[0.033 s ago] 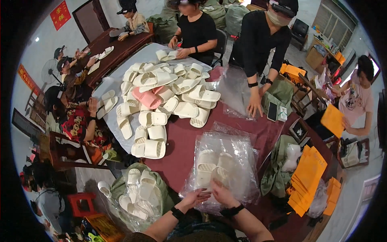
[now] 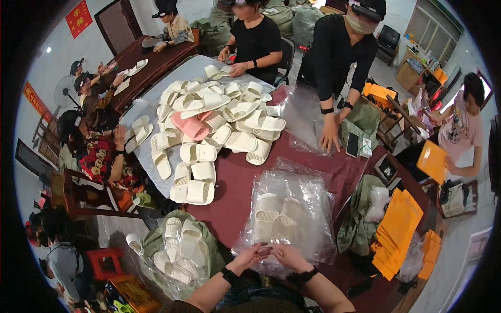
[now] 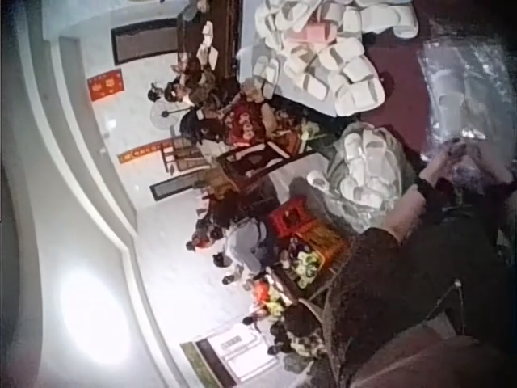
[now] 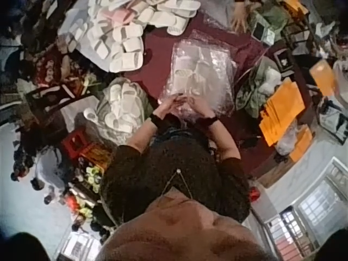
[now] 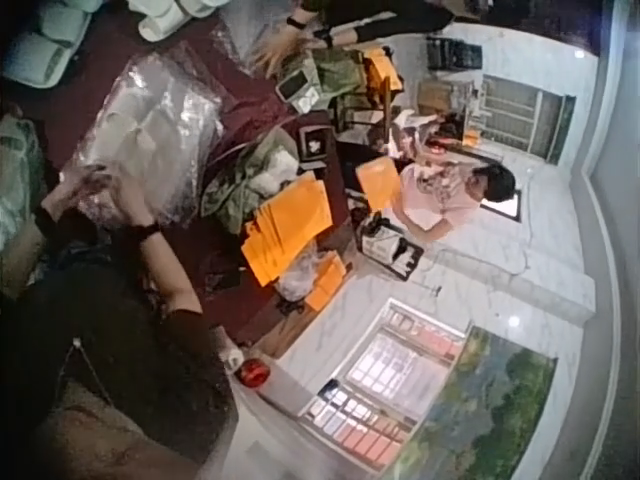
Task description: Sort and bag pairs of white slippers for packaging in a manufacturing workspace.
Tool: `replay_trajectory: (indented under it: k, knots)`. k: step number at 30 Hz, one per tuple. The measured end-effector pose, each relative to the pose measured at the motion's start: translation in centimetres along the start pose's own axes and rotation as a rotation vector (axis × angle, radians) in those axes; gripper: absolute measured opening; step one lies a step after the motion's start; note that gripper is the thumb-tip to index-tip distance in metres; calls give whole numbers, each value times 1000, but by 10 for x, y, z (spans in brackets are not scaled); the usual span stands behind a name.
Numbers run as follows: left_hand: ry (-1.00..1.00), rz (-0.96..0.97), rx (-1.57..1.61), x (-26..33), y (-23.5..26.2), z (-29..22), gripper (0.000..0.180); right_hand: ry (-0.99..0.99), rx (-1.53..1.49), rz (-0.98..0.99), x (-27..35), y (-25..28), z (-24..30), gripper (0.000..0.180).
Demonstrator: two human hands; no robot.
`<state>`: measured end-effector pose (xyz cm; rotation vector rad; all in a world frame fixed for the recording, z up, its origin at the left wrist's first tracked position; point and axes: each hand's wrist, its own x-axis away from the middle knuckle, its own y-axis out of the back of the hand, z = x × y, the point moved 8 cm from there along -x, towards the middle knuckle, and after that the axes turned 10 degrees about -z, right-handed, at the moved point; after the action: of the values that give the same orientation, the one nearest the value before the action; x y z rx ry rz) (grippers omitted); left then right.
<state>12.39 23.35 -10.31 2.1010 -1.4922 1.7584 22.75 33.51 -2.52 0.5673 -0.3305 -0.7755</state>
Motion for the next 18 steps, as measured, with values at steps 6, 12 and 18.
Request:
replay_trajectory:
  k: [6,12,18]
  knots:
    - [-125,-44,-162,25,-46,-41,42,-485,-123,-550,66,78,-48,45]
    - [-211,-32,-147,37,-74,-48,35,-902,-1212,-384,58,31,-76,55]
    - [-351,-286,-153,57,-49,-47,11,-634,-1053,93,27,41,24,34]
